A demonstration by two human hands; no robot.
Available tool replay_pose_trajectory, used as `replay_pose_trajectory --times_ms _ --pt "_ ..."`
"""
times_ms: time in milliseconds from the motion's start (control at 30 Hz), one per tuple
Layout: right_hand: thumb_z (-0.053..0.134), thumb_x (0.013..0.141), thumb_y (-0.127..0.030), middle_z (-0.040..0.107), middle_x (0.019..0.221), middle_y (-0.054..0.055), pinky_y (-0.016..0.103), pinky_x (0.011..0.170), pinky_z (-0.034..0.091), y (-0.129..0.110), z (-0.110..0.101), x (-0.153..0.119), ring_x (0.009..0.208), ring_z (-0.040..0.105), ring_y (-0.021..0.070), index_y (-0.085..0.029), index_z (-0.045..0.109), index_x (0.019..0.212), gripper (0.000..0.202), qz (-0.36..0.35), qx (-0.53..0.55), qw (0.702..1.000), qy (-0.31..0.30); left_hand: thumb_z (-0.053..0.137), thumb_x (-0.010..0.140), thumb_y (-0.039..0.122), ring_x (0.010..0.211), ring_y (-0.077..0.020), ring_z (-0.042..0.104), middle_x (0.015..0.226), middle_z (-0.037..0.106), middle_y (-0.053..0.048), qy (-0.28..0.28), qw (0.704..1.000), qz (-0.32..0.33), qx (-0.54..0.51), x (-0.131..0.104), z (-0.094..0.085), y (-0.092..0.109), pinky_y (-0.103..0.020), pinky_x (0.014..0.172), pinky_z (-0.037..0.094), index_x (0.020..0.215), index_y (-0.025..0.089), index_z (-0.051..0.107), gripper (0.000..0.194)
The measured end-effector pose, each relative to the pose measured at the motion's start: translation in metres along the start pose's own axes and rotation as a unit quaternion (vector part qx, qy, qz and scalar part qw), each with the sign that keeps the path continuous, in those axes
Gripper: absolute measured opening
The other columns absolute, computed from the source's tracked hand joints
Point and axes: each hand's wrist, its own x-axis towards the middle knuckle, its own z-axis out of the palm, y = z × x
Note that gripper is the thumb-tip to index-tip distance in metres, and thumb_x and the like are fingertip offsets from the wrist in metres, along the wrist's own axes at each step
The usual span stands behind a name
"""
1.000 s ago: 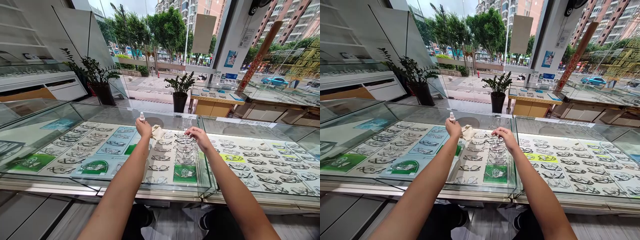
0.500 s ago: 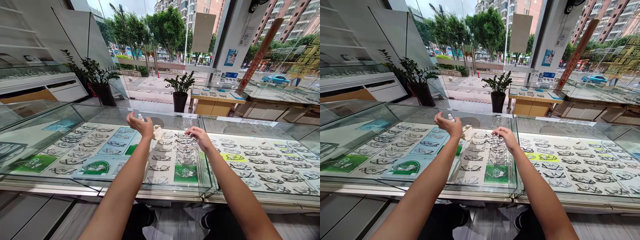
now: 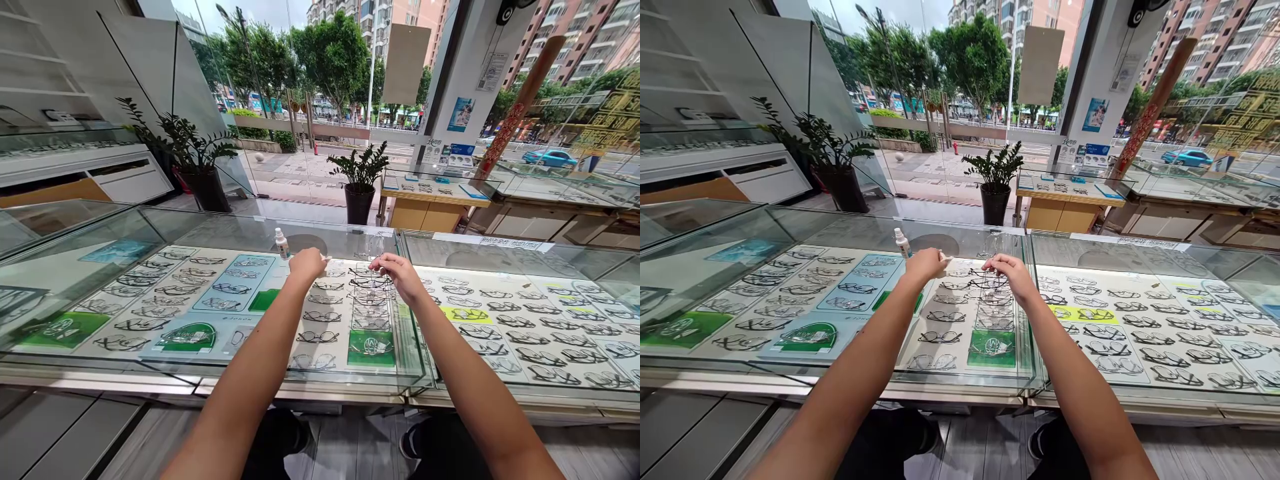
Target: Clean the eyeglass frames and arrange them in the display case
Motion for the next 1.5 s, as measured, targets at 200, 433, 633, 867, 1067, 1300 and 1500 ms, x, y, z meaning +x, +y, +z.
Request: replay_pose_trajectory --times_ms 200,433,633,867,1067,1300,1500 --pt "0.075 0.085 -0.041 0.076 0.091 0.004 0.034 0.081 0.041 -0.001 -0.001 0.0 0.089 0.059 0.0203 -0.023 0.077 0.077 0.02 -0.007 0.008 1.0 0.007 0.076 0.079 0.031 0.094 -0.0289 0.07 0.089 0.072 -0.009 0.033 0.97 0.003 -0.241 0.002 -0.012 0.013 -0.038 0.085 0.054 0.086 0.023 0.06 0.02" --pt "0.075 0.085 -0.04 0.077 0.092 0.004 0.033 0.08 0.04 -0.002 -0.004 0.001 0.089 0.059 0.0202 -0.023 0.078 0.078 0.019 -0.011 0.014 1.0 0.016 0.082 0.082 0.049 0.068 -0.0155 0.062 0.083 0.068 -0.004 -0.101 0.881 0.045 -0.46 -0.017 -0.025 0.039 -0.028 0.063 0.053 0.096 0.017 0.065 0.039" --pt "0.075 0.085 -0.04 0.078 0.093 0.005 0.033 0.081 0.041 -0.005 -0.002 0.0 0.09 0.061 0.0202 -0.023 0.078 0.079 0.018 -0.016 0.023 1.0 0.003 0.095 0.074 0.054 0.059 -0.0105 0.057 0.074 0.065 0.0 -0.282 0.803 0.108 -0.513 -0.046 -0.024 0.052 -0.022 0.057 0.048 0.093 0.016 0.067 0.051" --pt "0.078 0.085 -0.044 0.078 0.088 0.005 0.035 0.082 0.043 -0.009 0.005 -0.003 0.086 0.061 0.021 -0.022 0.079 0.08 0.023 -0.019 0.024 0.999 -0.038 0.094 0.077 0.053 0.065 -0.0115 0.064 0.082 0.072 0.0 -0.321 0.797 0.135 -0.493 -0.062 -0.01 0.061 -0.022 0.061 0.05 0.102 0.016 0.066 0.052" --pt "0.078 0.087 -0.045 0.077 0.088 0.005 0.036 0.084 0.044 -0.007 0.008 -0.004 0.089 0.064 0.0227 -0.022 0.08 0.082 0.024 -0.014 0.021 0.998 -0.066 0.092 0.079 0.055 0.067 -0.0133 0.066 0.082 0.073 -0.001 -0.322 0.798 0.151 -0.487 -0.065 -0.002 0.061 -0.023 0.062 0.05 0.103 0.017 0.064 0.053" --pt "0.075 0.09 -0.043 0.077 0.094 0.005 0.035 0.084 0.044 -0.003 0.006 -0.003 0.092 0.064 0.0219 -0.022 0.078 0.084 0.022 -0.019 0.014 0.996 -0.083 0.092 0.079 0.053 0.065 -0.0124 0.063 0.078 0.073 -0.003 -0.331 0.79 0.152 -0.494 -0.072 0.004 0.065 -0.024 0.061 0.046 0.104 0.014 0.072 0.05" --pt "0.076 0.091 -0.046 0.076 0.093 0.004 0.037 0.091 0.045 -0.007 0.006 -0.003 0.095 0.066 0.0233 -0.022 0.076 0.082 0.026 -0.024 0.014 0.997 -0.078 0.098 0.074 0.047 0.068 -0.0111 0.064 0.082 0.075 -0.003 -0.293 0.769 0.143 -0.55 -0.075 0.006 0.07 -0.025 0.069 0.049 0.105 0.013 0.074 0.052"
